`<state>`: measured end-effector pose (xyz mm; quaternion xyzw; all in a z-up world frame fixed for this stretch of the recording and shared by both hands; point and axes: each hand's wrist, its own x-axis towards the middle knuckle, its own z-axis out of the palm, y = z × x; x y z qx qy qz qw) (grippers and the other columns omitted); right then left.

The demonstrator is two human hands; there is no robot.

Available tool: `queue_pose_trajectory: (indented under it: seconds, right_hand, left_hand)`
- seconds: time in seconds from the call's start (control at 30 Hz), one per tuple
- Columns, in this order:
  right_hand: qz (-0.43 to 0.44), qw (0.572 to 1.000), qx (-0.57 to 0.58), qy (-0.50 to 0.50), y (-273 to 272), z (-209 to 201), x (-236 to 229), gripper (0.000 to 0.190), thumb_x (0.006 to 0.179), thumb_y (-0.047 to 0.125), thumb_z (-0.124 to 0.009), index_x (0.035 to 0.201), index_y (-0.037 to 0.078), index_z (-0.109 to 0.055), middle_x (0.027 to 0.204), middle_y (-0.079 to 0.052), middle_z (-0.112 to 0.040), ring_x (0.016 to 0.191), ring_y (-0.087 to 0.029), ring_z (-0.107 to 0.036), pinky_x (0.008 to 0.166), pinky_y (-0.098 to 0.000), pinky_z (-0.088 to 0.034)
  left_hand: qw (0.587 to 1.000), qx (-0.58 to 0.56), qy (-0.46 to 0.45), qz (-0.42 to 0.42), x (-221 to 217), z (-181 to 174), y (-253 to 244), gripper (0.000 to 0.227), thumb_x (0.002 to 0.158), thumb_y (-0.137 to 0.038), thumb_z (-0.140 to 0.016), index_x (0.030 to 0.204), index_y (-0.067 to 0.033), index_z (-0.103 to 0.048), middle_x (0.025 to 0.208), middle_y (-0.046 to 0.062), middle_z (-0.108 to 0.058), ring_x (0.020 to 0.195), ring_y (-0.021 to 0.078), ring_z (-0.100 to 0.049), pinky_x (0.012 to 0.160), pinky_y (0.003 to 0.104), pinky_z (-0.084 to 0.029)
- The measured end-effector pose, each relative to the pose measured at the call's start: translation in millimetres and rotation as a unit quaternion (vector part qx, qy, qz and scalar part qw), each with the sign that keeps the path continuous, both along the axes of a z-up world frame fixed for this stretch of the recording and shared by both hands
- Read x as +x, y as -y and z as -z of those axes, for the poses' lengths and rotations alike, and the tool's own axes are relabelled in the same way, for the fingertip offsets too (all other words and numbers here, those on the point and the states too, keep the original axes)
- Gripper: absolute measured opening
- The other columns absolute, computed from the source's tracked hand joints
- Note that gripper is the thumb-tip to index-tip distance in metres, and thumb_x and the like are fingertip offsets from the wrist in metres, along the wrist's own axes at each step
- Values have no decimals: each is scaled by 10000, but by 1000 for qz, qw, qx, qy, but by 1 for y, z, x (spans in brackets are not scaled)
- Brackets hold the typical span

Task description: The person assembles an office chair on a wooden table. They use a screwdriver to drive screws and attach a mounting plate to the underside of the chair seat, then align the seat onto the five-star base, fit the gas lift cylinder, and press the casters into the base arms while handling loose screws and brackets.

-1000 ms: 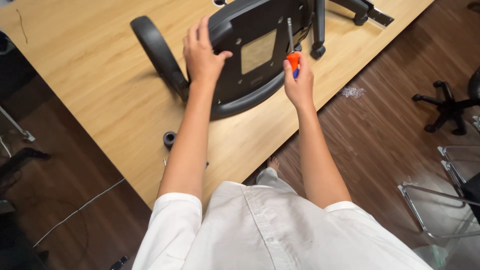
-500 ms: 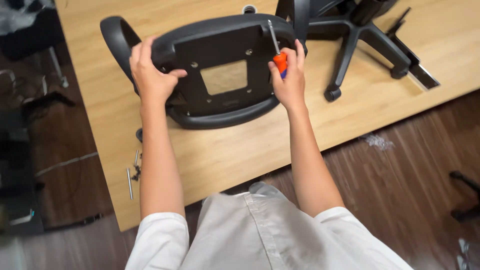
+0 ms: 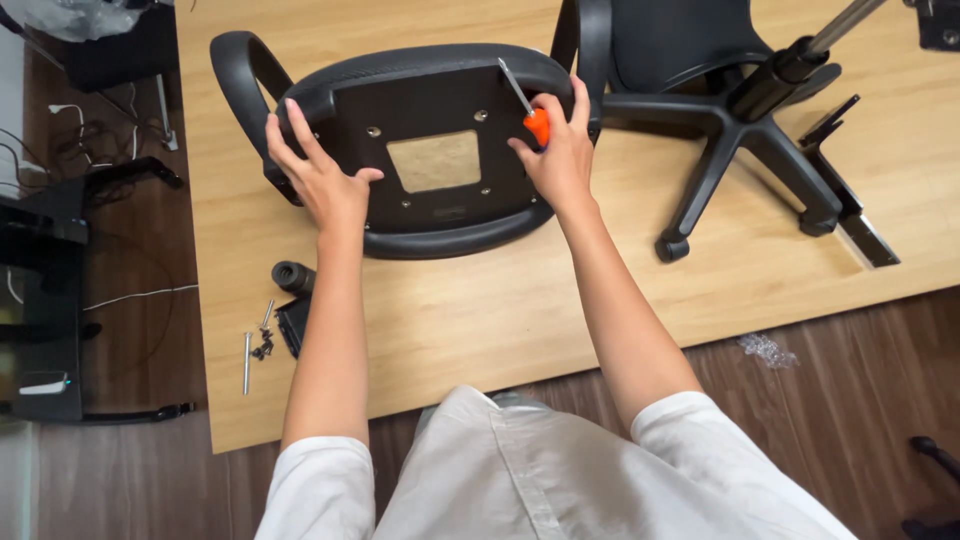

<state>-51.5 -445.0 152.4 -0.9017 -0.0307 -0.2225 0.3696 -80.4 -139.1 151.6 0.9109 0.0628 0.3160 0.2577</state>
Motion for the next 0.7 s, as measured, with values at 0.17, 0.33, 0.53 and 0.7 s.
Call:
queue_pose_trajectory:
  seconds: [0.17,0.33,0.53,0.7]
  right_hand:
    - [-4,1000,-10,-5,-11,-2,61,628,707,246,-1001,1175,198,-585,1626,-244,-230,1100,-478,-656,882,-466,-574]
    - [7,1000,-8,-13,-23,6,128,653,723,260,-1010,1187,198,-555,1645,-257,-173,1100,-472,-660,889,-460,-580]
    - [1,1000,-1,9,-44,11,208,700,706,243,-1022,1215,191,-545,1641,-258,-147,1115,-463,-656,922,-453,-566]
    - [22,999,19,12,-63,13,252,694,706,226,-1010,1217,193,-541,1654,-247,-137,1128,-454,-659,913,-450,-568]
  left_hand:
    - [999,27,17,1,52,3,-7,1471,543,-248,-1080,1650,-190,-112,1623,219,-147,1478,468,-284,1188,518,-429]
    - [1000,25,5,0,117,9,-17,1452,549,-265,-1072,1644,-199,-121,1627,202,-147,1442,467,-315,1150,526,-457]
    - [999,28,13,-17,188,5,-31,1461,528,-284,-1068,1638,-209,-121,1632,197,-139,1428,508,-316,1141,554,-447]
    - [1000,22,4,-11,236,2,-44,1446,528,-267,-1059,1634,-202,-130,1628,198,-151,1421,524,-318,1140,562,-440]
